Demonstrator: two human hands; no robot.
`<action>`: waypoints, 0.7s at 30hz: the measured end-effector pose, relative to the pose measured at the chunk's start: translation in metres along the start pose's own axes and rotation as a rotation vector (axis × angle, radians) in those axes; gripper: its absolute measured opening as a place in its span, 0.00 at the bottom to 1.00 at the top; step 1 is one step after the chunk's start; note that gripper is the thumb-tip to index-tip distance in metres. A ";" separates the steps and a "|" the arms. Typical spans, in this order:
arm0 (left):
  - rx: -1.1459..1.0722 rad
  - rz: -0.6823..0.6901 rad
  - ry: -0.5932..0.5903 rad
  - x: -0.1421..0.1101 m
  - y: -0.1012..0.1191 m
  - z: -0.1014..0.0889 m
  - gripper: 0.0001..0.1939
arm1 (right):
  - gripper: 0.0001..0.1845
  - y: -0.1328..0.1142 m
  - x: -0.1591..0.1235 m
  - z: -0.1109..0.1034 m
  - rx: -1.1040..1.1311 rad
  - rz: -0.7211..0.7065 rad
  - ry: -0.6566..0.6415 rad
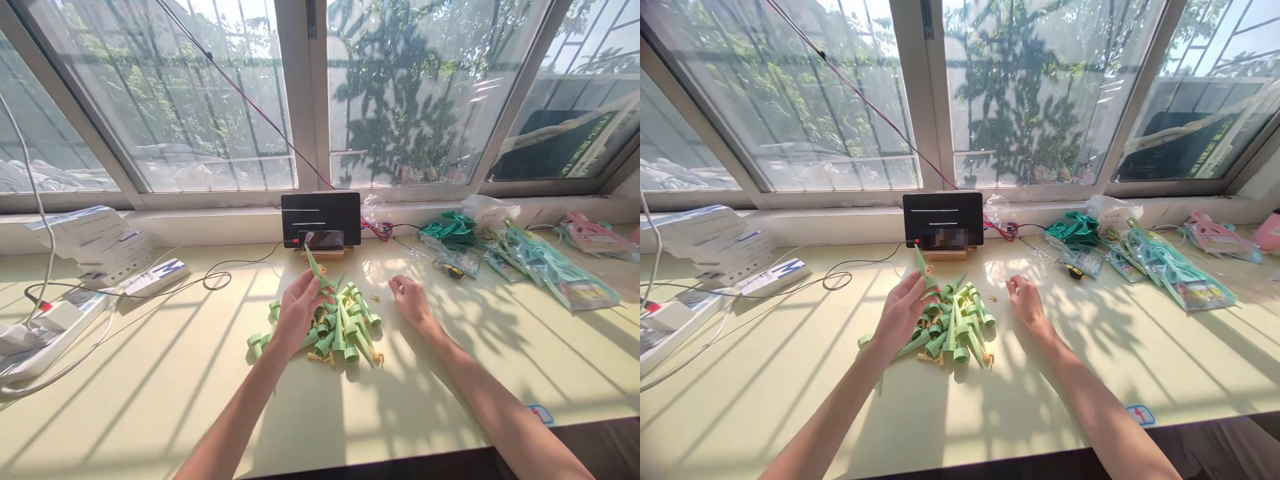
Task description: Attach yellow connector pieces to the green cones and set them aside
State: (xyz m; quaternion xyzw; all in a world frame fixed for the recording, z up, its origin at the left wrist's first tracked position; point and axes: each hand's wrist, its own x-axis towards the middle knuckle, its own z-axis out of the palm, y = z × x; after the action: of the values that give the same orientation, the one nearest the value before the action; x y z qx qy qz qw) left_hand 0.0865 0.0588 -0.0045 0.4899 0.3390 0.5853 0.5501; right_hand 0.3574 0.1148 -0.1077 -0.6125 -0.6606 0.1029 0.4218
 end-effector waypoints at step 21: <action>0.529 0.089 -0.117 -0.002 -0.075 0.013 0.24 | 0.18 -0.076 -0.045 0.013 0.301 -0.173 -0.162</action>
State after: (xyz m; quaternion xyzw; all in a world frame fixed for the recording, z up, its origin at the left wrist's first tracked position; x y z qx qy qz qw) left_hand 0.1222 0.0671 -0.0710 0.6639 0.4260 0.4706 0.3954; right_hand 0.2891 0.0623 -0.0851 -0.4729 -0.7197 0.2130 0.4615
